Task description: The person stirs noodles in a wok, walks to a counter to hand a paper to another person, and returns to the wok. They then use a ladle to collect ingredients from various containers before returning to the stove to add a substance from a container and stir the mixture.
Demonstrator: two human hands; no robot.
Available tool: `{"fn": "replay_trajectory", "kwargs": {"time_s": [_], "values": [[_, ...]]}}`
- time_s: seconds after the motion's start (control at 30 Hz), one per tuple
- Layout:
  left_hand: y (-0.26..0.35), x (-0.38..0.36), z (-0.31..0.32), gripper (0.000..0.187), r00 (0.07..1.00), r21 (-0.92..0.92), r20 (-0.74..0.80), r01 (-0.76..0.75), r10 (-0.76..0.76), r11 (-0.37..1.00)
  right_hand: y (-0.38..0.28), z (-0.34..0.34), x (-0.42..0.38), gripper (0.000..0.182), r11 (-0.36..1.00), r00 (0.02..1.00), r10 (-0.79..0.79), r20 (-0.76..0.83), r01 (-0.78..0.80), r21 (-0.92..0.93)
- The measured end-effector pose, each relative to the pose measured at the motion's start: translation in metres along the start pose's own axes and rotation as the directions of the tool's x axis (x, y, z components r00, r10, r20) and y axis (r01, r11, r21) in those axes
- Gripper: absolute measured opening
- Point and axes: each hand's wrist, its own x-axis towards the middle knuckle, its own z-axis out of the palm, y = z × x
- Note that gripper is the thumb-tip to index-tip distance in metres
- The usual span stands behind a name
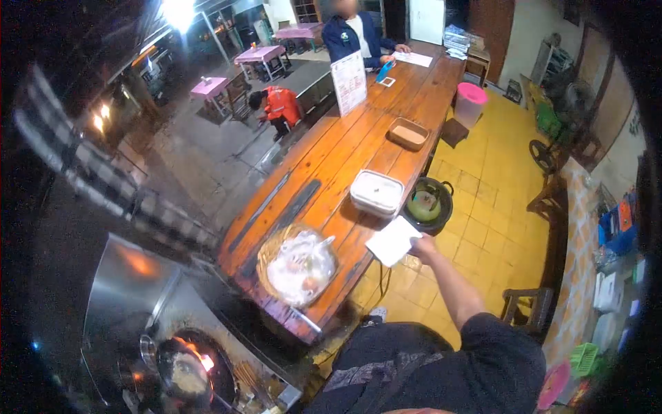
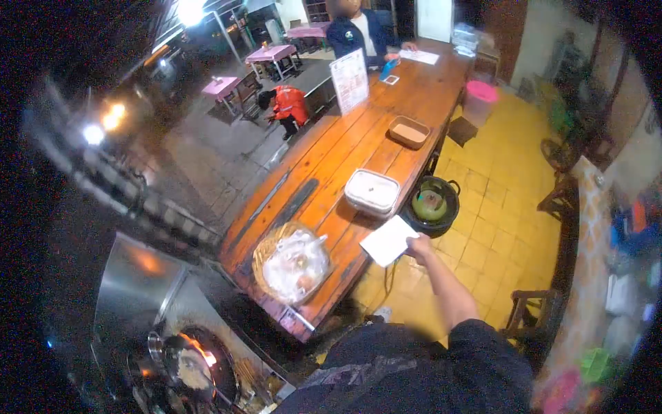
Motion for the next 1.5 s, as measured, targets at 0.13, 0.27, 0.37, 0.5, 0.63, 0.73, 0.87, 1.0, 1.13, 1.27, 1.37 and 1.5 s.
{"fn": "replay_trajectory", "kwargs": {"time_s": [0.13,0.27,0.37,0.5,0.63,0.73,0.87,1.0,1.13,1.27,1.37,1.5], "values": [[0.053,0.048,0.032,0.037,0.989,-0.041,0.132,-0.060,0.065,0.997,-0.032,-0.116,0.039,0.020,0.963,0.914,-0.234,-0.330,0.264,0.049],[0.099,0.084,0.068,0.037,0.974,-0.043,0.218,-0.049,0.057,0.998,-0.101,-0.205,0.083,0.023,0.867,0.648,-0.487,-0.586,0.443,-0.230],[0.134,0.105,0.100,0.036,0.962,-0.028,0.273,0.000,0.008,1.000,-0.172,-0.247,0.127,0.024,0.920,0.583,-0.317,-0.748,0.380,-0.094],[0.183,0.125,0.151,0.036,0.946,0.011,0.316,0.065,-0.065,0.998,-0.241,-0.241,0.190,0.028,0.707,0.693,-0.234,-0.681,0.603,0.371],[0.239,0.125,0.202,0.036,0.901,0.051,0.397,0.171,-0.177,0.984,-0.323,-0.199,0.302,0.025,0.743,0.901,-0.182,-0.393,0.388,0.545],[0.272,0.121,0.233,0.035,0.854,0.051,0.471,0.224,-0.222,0.973,-0.362,-0.158,0.398,0.025,0.793,0.896,-0.313,-0.315,0.430,0.432],[0.293,0.109,0.259,0.035,0.793,0.042,0.550,0.286,-0.261,0.957,-0.375,-0.113,0.499,0.024,0.875,0.820,-0.394,-0.416,0.473,0.103],[0.294,0.087,0.271,0.035,0.752,0.043,0.585,0.347,-0.305,0.937,-0.372,-0.081,0.550,0.028,0.899,0.850,-0.433,-0.300,0.433,-0.069],[0.273,0.045,0.275,0.034,0.742,0.031,0.596,0.359,-0.306,0.933,-0.359,-0.061,0.532,0.028,0.559,0.584,-0.793,-0.173,0.585,-0.587],[0.244,-0.003,0.292,0.034,0.777,-0.008,0.580,0.305,-0.244,0.952,-0.359,-0.057,0.453,0.027,-0.220,0.558,-0.761,0.330,0.256,-0.941],[0.223,-0.035,0.300,0.034,0.850,-0.049,0.497,0.227,-0.173,0.973,-0.361,-0.066,0.457,0.027,-0.344,0.519,-0.700,0.491,0.358,-0.868],[0.196,-0.077,0.309,0.038,0.780,-0.373,0.352,0.624,-0.517,0.687,-0.367,-0.064,0.450,0.017,0.201,0.387,-0.916,0.104,0.669,-0.716]]}}
